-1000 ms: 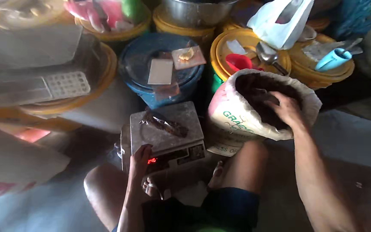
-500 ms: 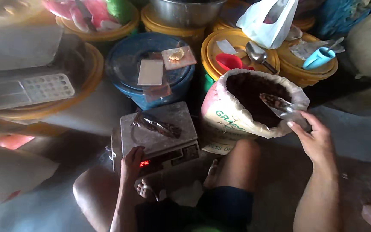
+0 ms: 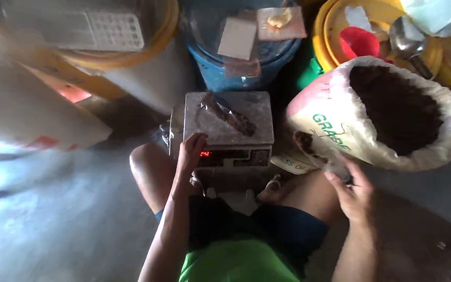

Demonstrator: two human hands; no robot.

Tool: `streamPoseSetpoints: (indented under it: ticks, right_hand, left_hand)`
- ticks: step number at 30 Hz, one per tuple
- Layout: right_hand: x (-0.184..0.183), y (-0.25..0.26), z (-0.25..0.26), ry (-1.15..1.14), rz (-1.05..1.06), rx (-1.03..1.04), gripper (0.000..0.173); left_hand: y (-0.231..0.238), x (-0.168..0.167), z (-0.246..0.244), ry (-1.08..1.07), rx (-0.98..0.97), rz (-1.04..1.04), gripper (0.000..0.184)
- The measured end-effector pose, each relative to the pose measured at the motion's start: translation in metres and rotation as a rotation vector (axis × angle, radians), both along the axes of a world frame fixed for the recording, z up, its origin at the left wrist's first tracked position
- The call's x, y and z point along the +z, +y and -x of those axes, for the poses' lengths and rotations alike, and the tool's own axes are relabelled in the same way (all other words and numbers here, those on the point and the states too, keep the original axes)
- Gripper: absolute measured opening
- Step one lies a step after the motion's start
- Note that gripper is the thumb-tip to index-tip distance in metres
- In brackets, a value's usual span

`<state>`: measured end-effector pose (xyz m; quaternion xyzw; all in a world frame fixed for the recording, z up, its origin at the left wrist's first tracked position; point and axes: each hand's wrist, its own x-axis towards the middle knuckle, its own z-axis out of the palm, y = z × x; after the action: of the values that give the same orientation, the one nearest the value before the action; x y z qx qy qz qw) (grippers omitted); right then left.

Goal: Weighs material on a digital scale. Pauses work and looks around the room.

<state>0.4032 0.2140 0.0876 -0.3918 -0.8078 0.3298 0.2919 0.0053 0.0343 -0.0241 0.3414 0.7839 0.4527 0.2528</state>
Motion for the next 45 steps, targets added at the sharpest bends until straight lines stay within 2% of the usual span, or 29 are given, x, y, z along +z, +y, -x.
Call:
streamPoseSetpoints:
  ticks: [5, 9, 16, 22, 30, 45]
  right_hand:
    - [-0.060, -0.004, 0.022, -0.099, 0.109, 0.023, 0.051]
    - [-0.085, 0.003, 0.026, -0.197, 0.096, -0.017, 0.049]
    - [-0.092, 0.013, 0.057, -0.368, 0.043, -0.023, 0.049]
    - [-0.089, 0.015, 0.100, -0.395, 0.000, 0.029, 0.047]
    - [-0.104, 0.008, 0.084, -0.332, 0.033, 0.008, 0.048]
    - [-0.110, -0.005, 0.065, -0.280, 0.074, -0.060, 0.050]
  left_hand:
    - [-0.008, 0.001, 0.003, 0.018, -0.007, -0.055, 0.026]
    - [-0.009, 0.002, 0.005, 0.014, -0.010, -0.113, 0.026]
    - [-0.011, 0.003, 0.005, -0.042, 0.000, -0.148, 0.026]
    - [-0.011, 0.002, 0.010, -0.027, 0.006, -0.165, 0.025]
    - [-0.014, 0.004, 0.010, -0.010, 0.014, -0.150, 0.025]
    - [-0.005, -0.002, 0.011, -0.042, -0.013, -0.186, 0.025]
